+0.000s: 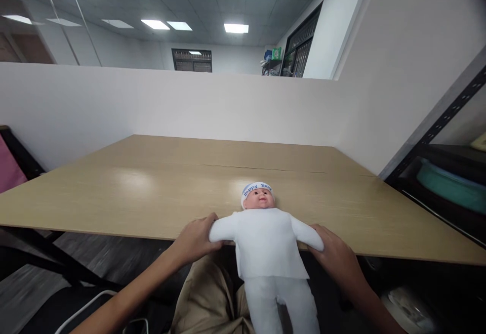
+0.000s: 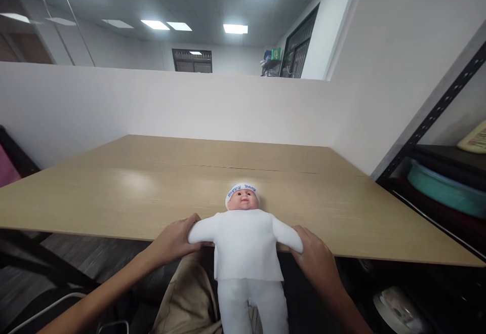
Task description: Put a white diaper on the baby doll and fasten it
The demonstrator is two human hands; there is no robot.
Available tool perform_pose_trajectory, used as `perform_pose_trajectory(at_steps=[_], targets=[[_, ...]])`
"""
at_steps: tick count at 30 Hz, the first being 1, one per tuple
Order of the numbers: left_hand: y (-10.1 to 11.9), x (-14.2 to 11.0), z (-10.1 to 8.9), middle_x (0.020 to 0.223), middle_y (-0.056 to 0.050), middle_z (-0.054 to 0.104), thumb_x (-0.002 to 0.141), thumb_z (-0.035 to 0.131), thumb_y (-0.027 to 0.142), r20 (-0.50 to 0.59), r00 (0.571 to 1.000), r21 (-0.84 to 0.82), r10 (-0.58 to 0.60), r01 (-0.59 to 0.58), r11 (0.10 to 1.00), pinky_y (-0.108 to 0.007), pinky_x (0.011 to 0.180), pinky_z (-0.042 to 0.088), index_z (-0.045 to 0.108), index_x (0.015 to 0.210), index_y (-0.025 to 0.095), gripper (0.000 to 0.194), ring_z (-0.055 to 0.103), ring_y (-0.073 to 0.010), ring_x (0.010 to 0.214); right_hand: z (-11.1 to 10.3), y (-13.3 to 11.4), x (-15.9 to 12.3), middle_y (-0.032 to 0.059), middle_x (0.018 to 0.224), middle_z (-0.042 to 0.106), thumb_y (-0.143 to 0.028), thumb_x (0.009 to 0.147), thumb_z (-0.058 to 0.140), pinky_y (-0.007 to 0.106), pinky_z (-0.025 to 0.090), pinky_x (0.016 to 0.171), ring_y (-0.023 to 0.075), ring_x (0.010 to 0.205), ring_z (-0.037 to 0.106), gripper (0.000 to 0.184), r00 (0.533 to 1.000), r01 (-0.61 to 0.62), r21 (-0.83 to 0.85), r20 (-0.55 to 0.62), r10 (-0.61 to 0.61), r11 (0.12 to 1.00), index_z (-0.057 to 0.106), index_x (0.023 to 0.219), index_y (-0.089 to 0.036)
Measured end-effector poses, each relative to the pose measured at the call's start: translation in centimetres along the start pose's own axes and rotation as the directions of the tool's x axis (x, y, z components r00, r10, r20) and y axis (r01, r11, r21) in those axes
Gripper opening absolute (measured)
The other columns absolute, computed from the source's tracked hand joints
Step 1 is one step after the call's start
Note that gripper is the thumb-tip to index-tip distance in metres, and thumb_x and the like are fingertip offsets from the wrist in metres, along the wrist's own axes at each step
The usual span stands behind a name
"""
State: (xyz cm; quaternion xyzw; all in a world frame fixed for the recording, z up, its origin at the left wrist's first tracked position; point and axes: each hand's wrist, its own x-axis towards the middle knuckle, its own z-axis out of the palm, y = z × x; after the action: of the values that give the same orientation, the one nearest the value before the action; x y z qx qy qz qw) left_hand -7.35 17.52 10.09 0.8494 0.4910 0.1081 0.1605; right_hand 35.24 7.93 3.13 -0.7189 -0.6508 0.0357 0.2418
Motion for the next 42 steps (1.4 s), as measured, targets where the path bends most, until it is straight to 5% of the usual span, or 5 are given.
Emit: perform_pose_trajectory(at_steps=[9, 21, 34, 42], targets=[[-2.9, 3.4, 0.4, 0.106, -0.007, 0.078, 0.087, 0.072, 0.054, -0.053, 0.998, 0.043, 0.036, -0.034, 0.999, -0.034, 0.073, 0.044, 0.062, 0.101, 0.024, 0.035, 0.073, -0.0309, 0.097, 2.6, 2.1, 5.7, 0.0060, 0.104, 0.075, -0.046, 0.098, 0.055, 0.030, 0.040, 0.073, 0.0255, 0.094, 0.069, 0.026, 0.996, 0.085, 0.028, 0.020, -0.085, 0.996, 0.067, 0.108, -0.025], [-9.0, 13.3, 0.4, 0.102, -0.009, 0.076, 0.086, 0.069, 0.063, -0.214, 0.974, 0.072, 0.082, -0.068, 0.995, -0.038, 0.078, 0.050, 0.062, 0.103, 0.024, 0.043, 0.072, -0.0322, 0.098, 5.1, 1.4, 14.7, 0.0059, 0.104, 0.075, -0.047, 0.100, 0.055, 0.029, 0.038, 0.073, 0.0241, 0.094, 0.068, 0.029, 0.995, 0.101, 0.001, -0.003, -0.101, 0.995, 0.068, 0.107, -0.022], [-13.1, 22.3, -0.7, 0.106, -0.009, 0.079, 0.086, 0.073, 0.067, -0.302, 0.953, 0.067, 0.022, -0.002, 0.998, -0.037, 0.076, 0.050, 0.066, 0.106, 0.023, 0.049, 0.073, -0.0322, 0.098, 8.4, 1.7, 26.0, 0.0066, 0.114, 0.077, -0.045, 0.099, 0.058, 0.029, 0.038, 0.073, 0.0259, 0.098, 0.071, 0.033, 0.993, 0.114, 0.005, -0.033, -0.114, 0.993, 0.069, 0.121, -0.023], [-15.4, 28.7, -1.1, 0.104, -0.012, 0.079, 0.086, 0.075, 0.070, -0.359, 0.933, 0.116, -0.017, 0.063, 0.991, -0.042, 0.086, 0.050, 0.070, 0.114, 0.021, 0.057, 0.072, -0.0349, 0.099, 10.7, 1.6, 32.4, 0.0057, 0.099, 0.075, -0.046, 0.100, 0.060, 0.028, 0.034, 0.066, 0.0225, 0.085, 0.067, 0.025, 0.984, 0.133, -0.043, -0.117, -0.138, 0.990, 0.066, 0.103, -0.022]])
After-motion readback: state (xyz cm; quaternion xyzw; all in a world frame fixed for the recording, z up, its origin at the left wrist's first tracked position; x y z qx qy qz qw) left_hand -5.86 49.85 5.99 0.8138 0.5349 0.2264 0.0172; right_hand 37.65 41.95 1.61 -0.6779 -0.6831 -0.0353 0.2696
